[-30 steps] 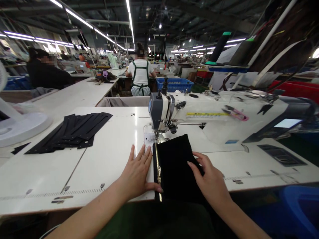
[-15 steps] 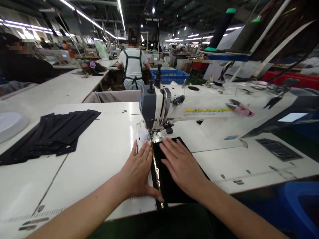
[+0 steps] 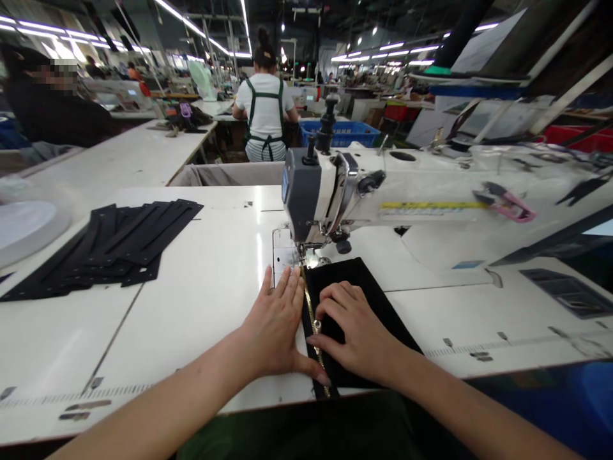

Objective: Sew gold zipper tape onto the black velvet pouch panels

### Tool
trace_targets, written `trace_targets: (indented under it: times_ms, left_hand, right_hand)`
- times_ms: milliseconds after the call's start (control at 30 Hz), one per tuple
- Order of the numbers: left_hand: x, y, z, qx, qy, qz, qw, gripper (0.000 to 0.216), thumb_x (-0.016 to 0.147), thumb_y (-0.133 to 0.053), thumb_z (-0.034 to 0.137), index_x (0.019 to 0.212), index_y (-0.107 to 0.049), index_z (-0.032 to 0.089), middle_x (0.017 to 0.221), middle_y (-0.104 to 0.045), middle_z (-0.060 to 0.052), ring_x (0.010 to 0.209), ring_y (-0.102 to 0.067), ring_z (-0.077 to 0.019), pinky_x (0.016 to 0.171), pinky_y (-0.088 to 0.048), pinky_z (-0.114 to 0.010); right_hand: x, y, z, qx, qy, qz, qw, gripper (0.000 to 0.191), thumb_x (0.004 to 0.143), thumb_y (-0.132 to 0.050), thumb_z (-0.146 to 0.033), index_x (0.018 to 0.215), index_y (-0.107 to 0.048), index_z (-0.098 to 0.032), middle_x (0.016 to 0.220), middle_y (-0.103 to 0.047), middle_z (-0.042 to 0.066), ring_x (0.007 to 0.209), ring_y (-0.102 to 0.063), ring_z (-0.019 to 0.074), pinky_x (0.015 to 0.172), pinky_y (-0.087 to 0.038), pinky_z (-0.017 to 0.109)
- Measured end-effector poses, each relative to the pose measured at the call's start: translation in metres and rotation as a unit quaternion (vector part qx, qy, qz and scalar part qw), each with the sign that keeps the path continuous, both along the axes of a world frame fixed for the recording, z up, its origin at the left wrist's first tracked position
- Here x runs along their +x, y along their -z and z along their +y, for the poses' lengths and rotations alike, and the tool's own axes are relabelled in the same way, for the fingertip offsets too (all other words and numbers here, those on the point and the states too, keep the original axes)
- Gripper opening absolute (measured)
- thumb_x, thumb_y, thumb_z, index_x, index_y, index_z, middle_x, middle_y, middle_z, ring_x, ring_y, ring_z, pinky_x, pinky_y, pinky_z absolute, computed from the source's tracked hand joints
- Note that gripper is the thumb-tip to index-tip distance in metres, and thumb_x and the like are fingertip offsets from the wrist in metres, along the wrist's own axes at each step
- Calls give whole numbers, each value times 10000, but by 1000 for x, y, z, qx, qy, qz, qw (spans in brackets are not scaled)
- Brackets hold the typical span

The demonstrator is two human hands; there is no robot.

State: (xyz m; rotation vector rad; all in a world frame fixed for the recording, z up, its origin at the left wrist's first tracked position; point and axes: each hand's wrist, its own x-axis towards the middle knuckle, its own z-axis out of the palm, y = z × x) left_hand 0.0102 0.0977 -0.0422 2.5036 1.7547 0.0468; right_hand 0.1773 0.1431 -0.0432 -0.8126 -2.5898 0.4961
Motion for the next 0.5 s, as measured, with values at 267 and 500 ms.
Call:
trace_targets:
  times_ms: [267, 500]
  left_hand:
    - [-1, -1, 0, -15, -5, -13, 1000, 1184, 554, -381, 831, 1333, -231, -47, 1416, -151, -267, 1316, -56, -394, 1040, 31, -541]
    - [-6, 0, -15, 45, -3, -16, 999, 1200, 548, -405, 844, 1350, -184, -21, 1428, -153, -241, 1332, -31, -344, 1065, -16, -503]
  right_hand:
    - [20, -16, -28, -123, -65, 10, 990, 112, 839, -499, -219, 731, -513, -193, 751, -581, 9, 704, -538, 142, 633, -435, 272]
    - [10, 47, 6, 164, -54, -29, 985, 496, 891, -358, -314, 1358, -309, -153, 1362, -379, 114, 1243, -357, 252, 1015, -269, 508]
